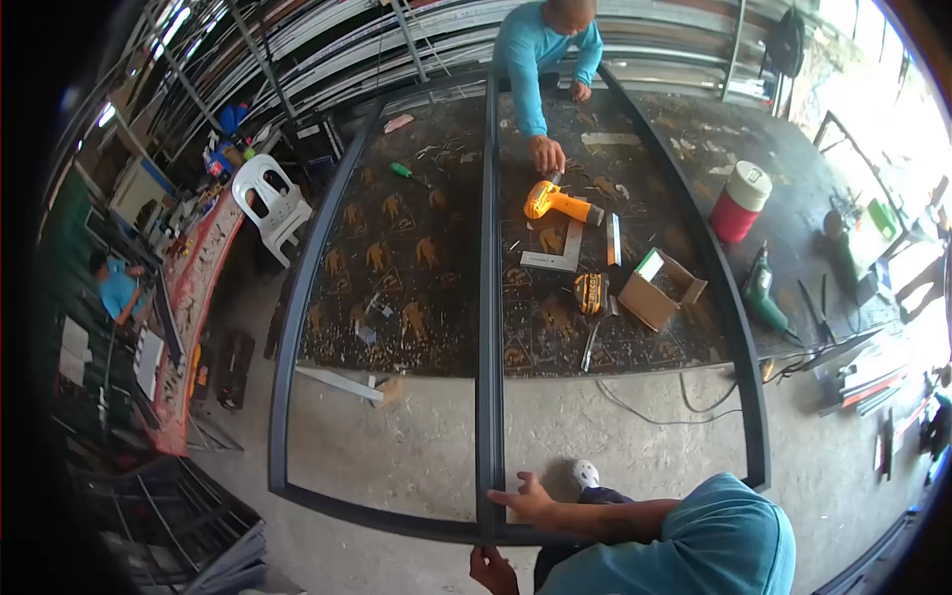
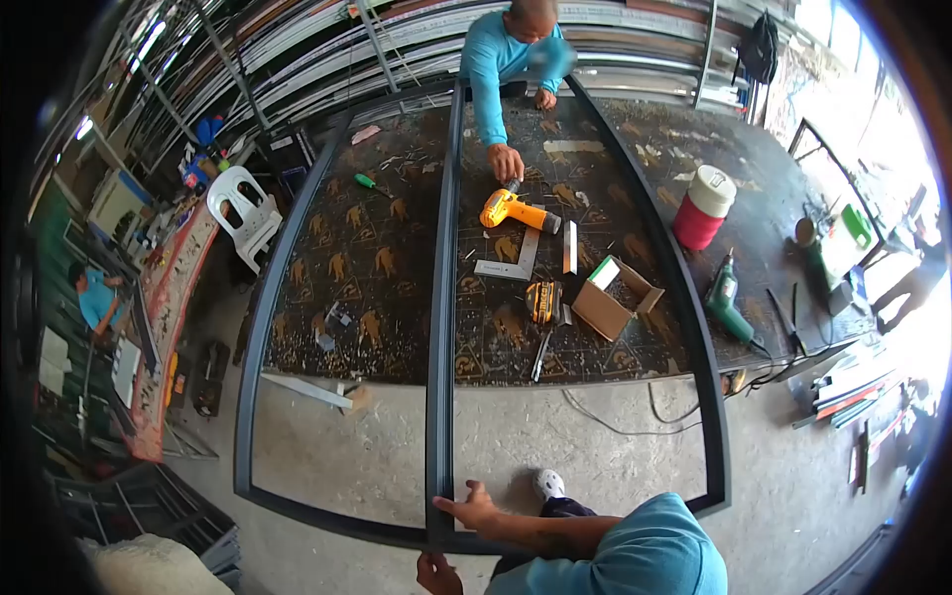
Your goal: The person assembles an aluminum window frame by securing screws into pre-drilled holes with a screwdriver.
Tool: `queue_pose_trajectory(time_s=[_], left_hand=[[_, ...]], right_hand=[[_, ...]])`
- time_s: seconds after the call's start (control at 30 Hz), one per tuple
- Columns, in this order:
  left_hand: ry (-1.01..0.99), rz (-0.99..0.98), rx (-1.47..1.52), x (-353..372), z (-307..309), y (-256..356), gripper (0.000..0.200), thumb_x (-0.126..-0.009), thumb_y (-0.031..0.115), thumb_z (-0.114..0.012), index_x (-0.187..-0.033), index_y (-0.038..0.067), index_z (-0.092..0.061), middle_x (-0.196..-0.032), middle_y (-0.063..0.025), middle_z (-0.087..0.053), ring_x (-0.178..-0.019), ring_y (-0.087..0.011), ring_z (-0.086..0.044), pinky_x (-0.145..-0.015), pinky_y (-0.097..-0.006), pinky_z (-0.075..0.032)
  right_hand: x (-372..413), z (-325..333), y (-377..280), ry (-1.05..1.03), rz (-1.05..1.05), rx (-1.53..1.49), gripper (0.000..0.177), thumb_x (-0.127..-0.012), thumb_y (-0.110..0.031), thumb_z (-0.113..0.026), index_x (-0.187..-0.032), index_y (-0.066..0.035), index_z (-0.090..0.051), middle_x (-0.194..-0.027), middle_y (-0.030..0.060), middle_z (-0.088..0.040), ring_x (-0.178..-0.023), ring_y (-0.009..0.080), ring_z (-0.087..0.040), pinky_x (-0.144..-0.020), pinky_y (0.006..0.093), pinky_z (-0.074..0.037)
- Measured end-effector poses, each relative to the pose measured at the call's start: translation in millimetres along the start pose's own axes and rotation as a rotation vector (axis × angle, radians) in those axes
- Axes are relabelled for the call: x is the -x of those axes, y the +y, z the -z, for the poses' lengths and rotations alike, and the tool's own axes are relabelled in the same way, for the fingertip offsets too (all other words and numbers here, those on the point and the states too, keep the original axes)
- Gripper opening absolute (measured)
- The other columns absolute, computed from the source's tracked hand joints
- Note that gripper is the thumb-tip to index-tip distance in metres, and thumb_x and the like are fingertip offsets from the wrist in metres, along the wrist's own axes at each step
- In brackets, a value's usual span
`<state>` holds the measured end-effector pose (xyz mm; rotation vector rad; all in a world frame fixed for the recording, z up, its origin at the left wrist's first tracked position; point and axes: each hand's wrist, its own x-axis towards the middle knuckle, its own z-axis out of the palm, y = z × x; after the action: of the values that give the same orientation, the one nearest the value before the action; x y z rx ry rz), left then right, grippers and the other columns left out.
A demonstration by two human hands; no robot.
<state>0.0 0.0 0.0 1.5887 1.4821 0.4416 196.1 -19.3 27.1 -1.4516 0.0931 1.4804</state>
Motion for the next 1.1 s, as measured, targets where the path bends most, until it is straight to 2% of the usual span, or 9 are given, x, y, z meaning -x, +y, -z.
queue_pose_trajectory(time_s=[0.07, 0.1, 0.2, 0.33, 0.53, 0.6, 0.73, 0.83, 1.1], left_hand=[[0.213, -0.319, -0.059, -15, -37, 13, 0.02, -0.086, 0.013, -0.057, -0.094, -0.005, -0.063, -0.085, -0.0218, -0.065, -0.078, -0.0361, -0.064, -0.07, -0.0446, -0.049], [0.165, -0.251, 0.017, 39, -10, -14, 0.02, -0.086, 0.013, -0.057, -0.094, -0.005, -0.063, -0.085, -0.0218, -0.065, -0.078, -0.0361, -0.064, -0.07, -0.0446, -0.049], [0.166, -0.406, -0.076, 21, 9, -12, 0.019, -0.088, 0.01, -0.052, -0.091, -0.007, -0.062, -0.083, -0.0242, -0.063, -0.078, -0.0423, -0.06, -0.071, -0.0434, -0.049], [0.12, -0.49, -0.035, 15, 17, -15, 0.022, -0.089, 0.013, -0.053, -0.09, -0.006, -0.062, -0.082, -0.0231, -0.064, -0.076, -0.0386, -0.063, -0.068, -0.0432, -0.05], [-0.267, -0.043, 0.263, -4, 31, -23, 0.027, -0.091, 0.023, -0.057, -0.088, -0.004, -0.062, -0.079, -0.0129, -0.064, -0.062, -0.0199, -0.061, -0.055, -0.0337, -0.048], [-0.569, 0.211, 0.802, -8, 38, -27, 0.024, -0.091, 0.025, -0.059, -0.089, 0.001, -0.06, -0.074, -0.0042, -0.058, -0.055, -0.0111, -0.05, -0.048, -0.0252, -0.04], [-0.789, 0.459, 1.118, -20, 36, -40, 0.016, -0.09, 0.023, -0.061, -0.091, 0.007, -0.057, -0.07, 0.001, -0.05, -0.055, -0.0062, -0.044, -0.045, -0.0213, -0.033], [-0.891, 0.558, 1.221, -26, 36, -44, 0.015, -0.09, 0.023, -0.06, -0.09, 0.008, -0.057, -0.07, 0.002, -0.05, -0.054, -0.006, -0.043, -0.045, -0.0211, -0.033], [-0.797, 0.522, 1.103, -22, 34, -33, 0.017, -0.094, 0.025, -0.052, -0.085, 0.01, -0.054, -0.062, 0.0022, -0.045, -0.049, -0.0057, -0.036, -0.041, -0.0206, -0.027]], right_hand=[[-39, 0, -1, 0.038, -0.007, 0.061, 0.113, -0.068, -0.055, -0.077, -0.142, 0.002, -0.013, -0.129, 0.0225, -0.046, -0.118, 0.0289, -0.051, -0.091, 0.0397, -0.048], [5, -18, 44, 0.123, -0.045, 0.123, 0.113, -0.068, -0.055, -0.077, -0.142, 0.002, -0.013, -0.129, 0.0225, -0.046, -0.118, 0.0289, -0.051, -0.091, 0.0397, -0.048], [7, -55, 22, 0.269, 0.019, 0.192, 0.11, -0.067, -0.053, -0.077, -0.143, -0.001, -0.017, -0.126, 0.0208, -0.05, -0.115, 0.03, -0.053, -0.09, 0.0382, -0.049], [19, -63, 20, 0.297, 0.133, 0.131, 0.104, -0.066, -0.051, -0.078, -0.141, -0.001, -0.026, -0.126, 0.02, -0.051, -0.115, 0.0287, -0.053, -0.089, 0.0376, -0.049], [-5, -68, 42, 0.462, 0.24, 0.146, 0.089, -0.065, -0.046, -0.075, -0.132, -0.001, -0.039, -0.12, 0.0199, -0.056, -0.109, 0.0276, -0.056, -0.086, 0.0367, -0.049], [8, -70, 33, 0.442, 0.235, 0.14, 0.086, -0.065, -0.045, -0.075, -0.131, -0.002, -0.04, -0.118, 0.0188, -0.056, -0.108, 0.0269, -0.057, -0.086, 0.0368, -0.049], [8, -73, 33, 0.451, 0.203, 0.11, 0.073, -0.068, -0.038, -0.074, -0.125, -0.004, -0.044, -0.111, 0.0161, -0.057, -0.1, 0.0258, -0.059, -0.078, 0.0386, -0.052], [-3, -69, 39, 0.438, 0.221, 0.095, 0.069, -0.071, -0.034, -0.073, -0.125, -0.004, -0.042, -0.11, 0.0166, -0.056, -0.097, 0.0274, -0.06, -0.073, 0.0407, -0.055], [4, -67, 28, 0.432, 0.142, 0.168, 0.075, -0.065, -0.041, -0.075, -0.123, -0.002, -0.046, -0.111, 0.0169, -0.059, -0.096, 0.0263, -0.061, -0.076, 0.0395, -0.052]])
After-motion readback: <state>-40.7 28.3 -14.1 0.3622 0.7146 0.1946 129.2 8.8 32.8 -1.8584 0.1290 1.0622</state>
